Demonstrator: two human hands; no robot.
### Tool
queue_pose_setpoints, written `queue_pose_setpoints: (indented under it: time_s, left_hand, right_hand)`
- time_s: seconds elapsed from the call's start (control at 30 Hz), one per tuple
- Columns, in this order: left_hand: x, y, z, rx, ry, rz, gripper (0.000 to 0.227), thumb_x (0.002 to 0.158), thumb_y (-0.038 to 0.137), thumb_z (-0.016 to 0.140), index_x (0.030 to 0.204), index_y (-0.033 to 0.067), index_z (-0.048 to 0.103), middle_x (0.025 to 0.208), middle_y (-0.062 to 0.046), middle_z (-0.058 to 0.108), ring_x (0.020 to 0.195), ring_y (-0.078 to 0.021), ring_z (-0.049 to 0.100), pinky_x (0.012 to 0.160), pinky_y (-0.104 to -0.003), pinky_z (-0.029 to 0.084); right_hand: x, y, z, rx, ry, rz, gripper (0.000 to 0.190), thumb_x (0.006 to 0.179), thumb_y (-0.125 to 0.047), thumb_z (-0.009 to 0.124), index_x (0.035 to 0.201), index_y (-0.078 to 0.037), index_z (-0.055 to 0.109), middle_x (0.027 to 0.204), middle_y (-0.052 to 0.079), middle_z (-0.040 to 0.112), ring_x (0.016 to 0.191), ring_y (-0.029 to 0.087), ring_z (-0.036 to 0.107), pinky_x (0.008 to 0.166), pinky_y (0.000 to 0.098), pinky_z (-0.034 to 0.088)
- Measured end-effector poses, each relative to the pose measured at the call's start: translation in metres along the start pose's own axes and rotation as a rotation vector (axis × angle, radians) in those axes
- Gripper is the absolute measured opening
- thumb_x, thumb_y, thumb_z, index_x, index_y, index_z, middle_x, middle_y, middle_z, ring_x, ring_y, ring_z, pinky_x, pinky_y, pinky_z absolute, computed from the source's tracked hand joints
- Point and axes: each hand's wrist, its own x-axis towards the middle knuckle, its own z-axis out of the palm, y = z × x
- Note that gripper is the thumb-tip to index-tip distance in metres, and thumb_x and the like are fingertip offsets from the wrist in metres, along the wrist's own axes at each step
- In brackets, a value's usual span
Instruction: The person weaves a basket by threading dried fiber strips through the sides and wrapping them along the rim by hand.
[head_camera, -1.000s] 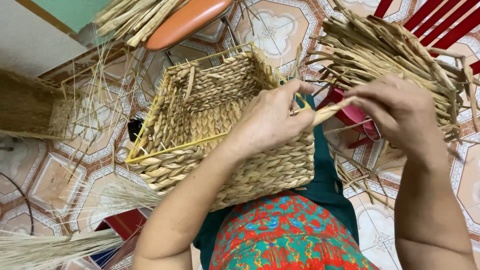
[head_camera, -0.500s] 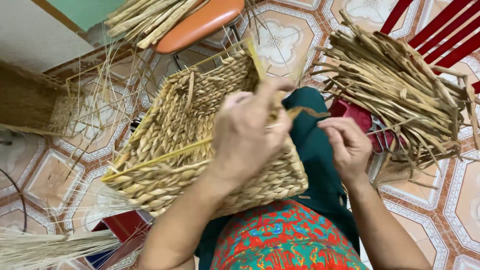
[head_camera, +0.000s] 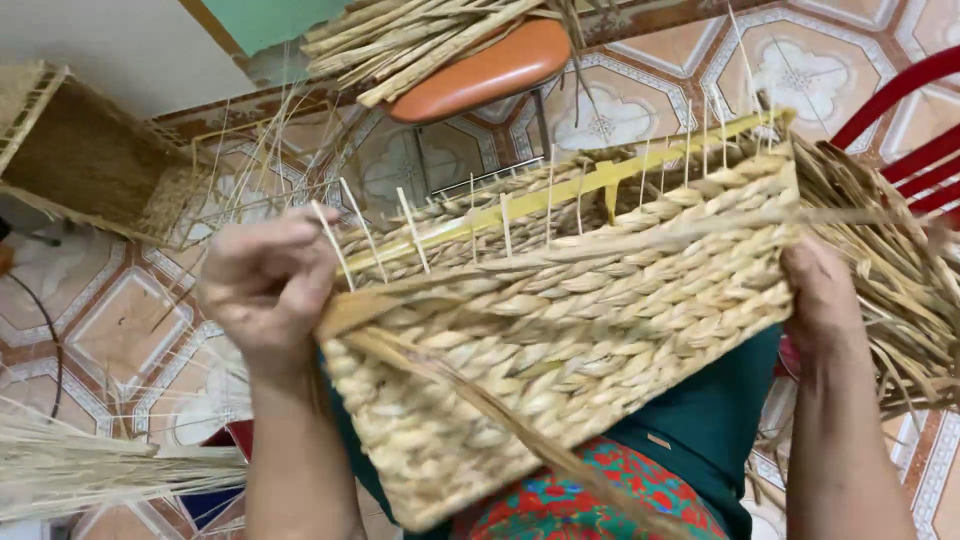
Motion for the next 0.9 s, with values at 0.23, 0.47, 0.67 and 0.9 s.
queue_pose_setpoints:
  time_s: [0.23,0.47,0.67,0.9]
  left_hand:
    - [-0.037,-0.096,-0.056,0.236,0.254,-0.357,0.025,0.102,0.006,0.07,0.125,-0.0022,0.067,0.104,-0.004,0.071,0.091,-0.0088,0.067,0.079,-0.024,0.056]
    - [-0.098,-0.114,-0.055,0.205,0.396,-0.404,0.032,0.106,0.015,0.065,0.135,0.0008,0.061,0.102,-0.005,0.071,0.091,-0.0124,0.068,0.084,-0.026,0.055]
    - [-0.087,-0.064,-0.018,0.887,0.25,-0.114,0.043,0.11,0.018,0.063,0.148,0.0017,0.052,0.146,-0.016,0.052,0.133,-0.0256,0.055,0.113,-0.04,0.047]
    - [-0.072,-0.038,-0.021,1.15,-0.061,-0.096,0.039,0.091,0.017,0.081,0.128,0.0118,0.07,0.114,-0.008,0.06,0.099,-0.0265,0.06,0.086,-0.039,0.053]
  right_hand:
    - [-0.04,0.062,0.033,-0.12,0.115,-0.234,0.041,0.106,-0.017,0.066,0.141,0.002,0.058,0.129,0.004,0.066,0.113,0.011,0.061,0.102,0.0268,0.049]
    - [-0.064,0.088,0.028,-0.332,0.16,-0.223,0.037,0.109,-0.02,0.061,0.138,0.001,0.057,0.118,0.002,0.062,0.101,0.009,0.053,0.091,0.0239,0.043]
    - [-0.054,0.055,0.048,-0.556,0.099,-0.342,0.041,0.117,-0.019,0.059,0.15,0.002,0.049,0.135,0.003,0.059,0.119,0.011,0.054,0.111,0.0265,0.044]
    - [-0.082,0.052,0.09,-0.967,0.152,-0.78,0.026,0.109,-0.001,0.064,0.133,0.003,0.056,0.126,0.019,0.056,0.12,0.027,0.054,0.107,0.0332,0.044]
